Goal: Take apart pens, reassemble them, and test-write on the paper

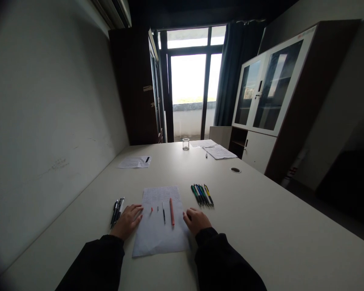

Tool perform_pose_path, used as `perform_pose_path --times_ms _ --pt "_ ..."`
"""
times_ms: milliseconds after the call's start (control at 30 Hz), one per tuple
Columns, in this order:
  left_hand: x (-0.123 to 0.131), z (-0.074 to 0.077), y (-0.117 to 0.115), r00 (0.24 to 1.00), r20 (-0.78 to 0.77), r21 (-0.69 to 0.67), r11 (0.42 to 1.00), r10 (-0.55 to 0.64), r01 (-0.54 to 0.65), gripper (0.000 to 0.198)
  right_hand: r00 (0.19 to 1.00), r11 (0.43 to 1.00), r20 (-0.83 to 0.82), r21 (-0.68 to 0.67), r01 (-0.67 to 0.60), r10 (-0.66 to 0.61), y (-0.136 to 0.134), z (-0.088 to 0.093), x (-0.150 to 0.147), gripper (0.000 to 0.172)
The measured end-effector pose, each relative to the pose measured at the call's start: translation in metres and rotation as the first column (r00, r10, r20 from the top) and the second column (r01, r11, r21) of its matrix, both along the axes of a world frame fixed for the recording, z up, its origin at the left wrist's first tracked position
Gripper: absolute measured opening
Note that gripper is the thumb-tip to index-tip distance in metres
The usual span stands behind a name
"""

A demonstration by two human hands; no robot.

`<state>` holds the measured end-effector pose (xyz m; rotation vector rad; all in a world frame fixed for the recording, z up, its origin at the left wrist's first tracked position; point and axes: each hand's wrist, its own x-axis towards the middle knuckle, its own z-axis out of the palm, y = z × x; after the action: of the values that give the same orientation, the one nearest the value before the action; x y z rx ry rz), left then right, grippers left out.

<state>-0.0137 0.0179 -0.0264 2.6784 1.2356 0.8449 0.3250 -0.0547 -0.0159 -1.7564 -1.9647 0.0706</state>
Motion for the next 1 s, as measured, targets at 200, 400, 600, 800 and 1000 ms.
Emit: perform_pose_path --times_ms 200,400,600,800,1000 --pt "0.001 0.002 -0.002 1.000 -0.003 -0.001 1.000 0.007 -0.007 0.026 1.000 1.000 -0.012 0.003 -0.022 0.022 0.002 0.001 0.000 0.038" --pt "0.003 0.005 -0.003 1.000 -0.004 -0.014 1.000 0.026 -0.026 0.026 0.998 0.998 -0.018 0.015 -0.066 0.066 0.006 0.004 -0.004 0.036" --pt "0.006 0.006 -0.003 0.999 -0.003 -0.024 0.999 0.041 -0.041 0.027 0.986 0.986 0.000 0.022 -0.166 0.167 0.005 0.012 -0.019 0.024" --pt "0.007 0.005 -0.003 0.999 -0.006 -0.026 0.999 0.045 -0.045 0.026 0.965 0.966 0.065 0.007 -0.257 0.256 0.004 0.017 -0.039 0.019" --pt "0.007 0.004 -0.004 0.998 -0.012 -0.026 0.998 0.059 -0.059 0.027 0.965 0.975 0.137 -0.018 -0.223 0.223 0.002 0.020 -0.045 0.015"
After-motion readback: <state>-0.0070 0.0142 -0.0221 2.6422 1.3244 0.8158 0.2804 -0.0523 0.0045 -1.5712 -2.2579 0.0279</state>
